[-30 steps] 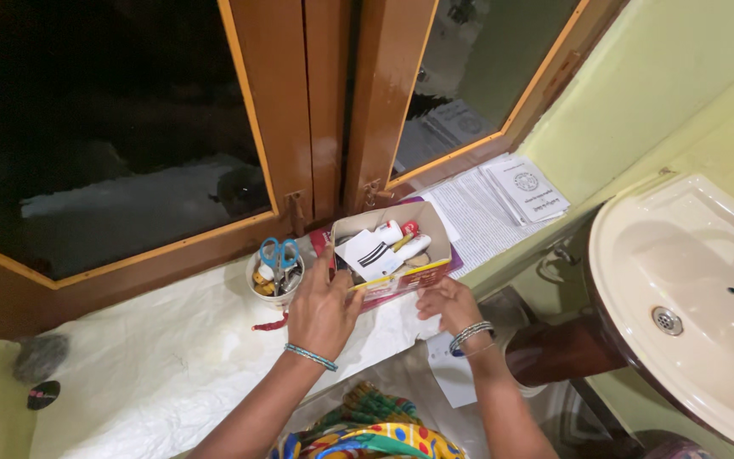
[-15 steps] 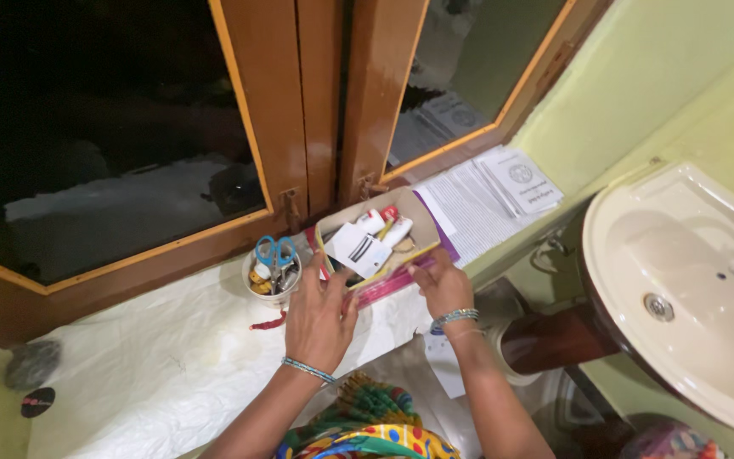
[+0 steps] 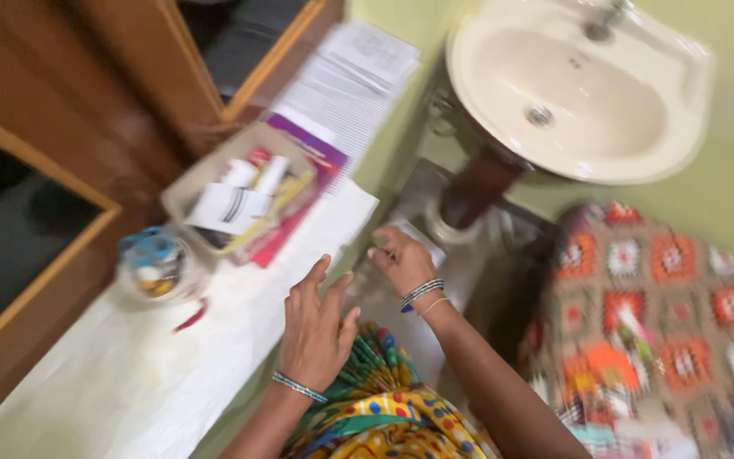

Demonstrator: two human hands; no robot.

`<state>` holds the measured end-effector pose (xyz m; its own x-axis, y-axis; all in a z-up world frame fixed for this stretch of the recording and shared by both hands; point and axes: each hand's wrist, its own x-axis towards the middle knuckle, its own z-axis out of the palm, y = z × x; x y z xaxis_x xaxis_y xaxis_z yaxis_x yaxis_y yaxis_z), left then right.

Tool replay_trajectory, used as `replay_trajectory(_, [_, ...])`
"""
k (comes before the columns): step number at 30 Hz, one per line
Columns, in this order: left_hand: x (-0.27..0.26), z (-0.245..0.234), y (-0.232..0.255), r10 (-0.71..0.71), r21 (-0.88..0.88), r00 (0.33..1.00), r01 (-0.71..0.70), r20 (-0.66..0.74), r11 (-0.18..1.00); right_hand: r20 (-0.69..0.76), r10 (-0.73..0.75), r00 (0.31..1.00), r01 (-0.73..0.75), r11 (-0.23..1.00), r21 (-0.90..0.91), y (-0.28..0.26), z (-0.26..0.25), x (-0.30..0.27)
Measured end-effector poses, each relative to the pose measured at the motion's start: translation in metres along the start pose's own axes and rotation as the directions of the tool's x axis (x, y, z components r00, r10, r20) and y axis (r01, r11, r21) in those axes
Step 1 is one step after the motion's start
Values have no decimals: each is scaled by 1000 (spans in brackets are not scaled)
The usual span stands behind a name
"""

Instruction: The person organizes various small items from a bed onto a window sill. They pick up items such as a passport, a box, a small cup, and several papers, placing them into a cardboard box on the sill. The person also handles a pair of scissors and a small bottle, arranging them within the box.

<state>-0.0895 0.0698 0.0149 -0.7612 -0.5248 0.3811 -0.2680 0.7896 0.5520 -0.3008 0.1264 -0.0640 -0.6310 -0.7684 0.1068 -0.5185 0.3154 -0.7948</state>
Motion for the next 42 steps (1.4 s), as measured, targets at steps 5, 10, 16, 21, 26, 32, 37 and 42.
replay_trajectory(5, [-7,51,20,216,-139,944,-186,248,973,43,225,973,-219,968,-120,70,-16,-98])
replay_trajectory(10, [-25,117,46,265,-147,722,-223,639,964,37,524,851,-510,841,-179,110,-32,-186])
replay_trajectory(16, [-59,169,85,382,-250,407,-341,829,906,-82,679,729,-684,727,-64,160,-49,-262])
replay_trajectory(21, [-74,209,106,364,-279,198,-357,910,891,-82,788,610,-793,607,-58,207,-56,-315])
replay_trajectory(26, [-98,272,132,318,-260,121,-349,940,900,-79,796,600,-799,601,-22,275,-59,-371])
replay_trajectory(32, [-136,343,175,374,-343,33,-327,927,881,-109,857,503,-864,502,-37,371,-66,-433])
replay_trajectory(37, [-149,413,191,439,-413,20,-302,898,859,-53,929,366,-930,368,24,455,-88,-456])
replay_trajectory(42, [-138,478,199,446,-394,103,-325,889,860,-261,909,326,-938,346,31,556,-101,-460])
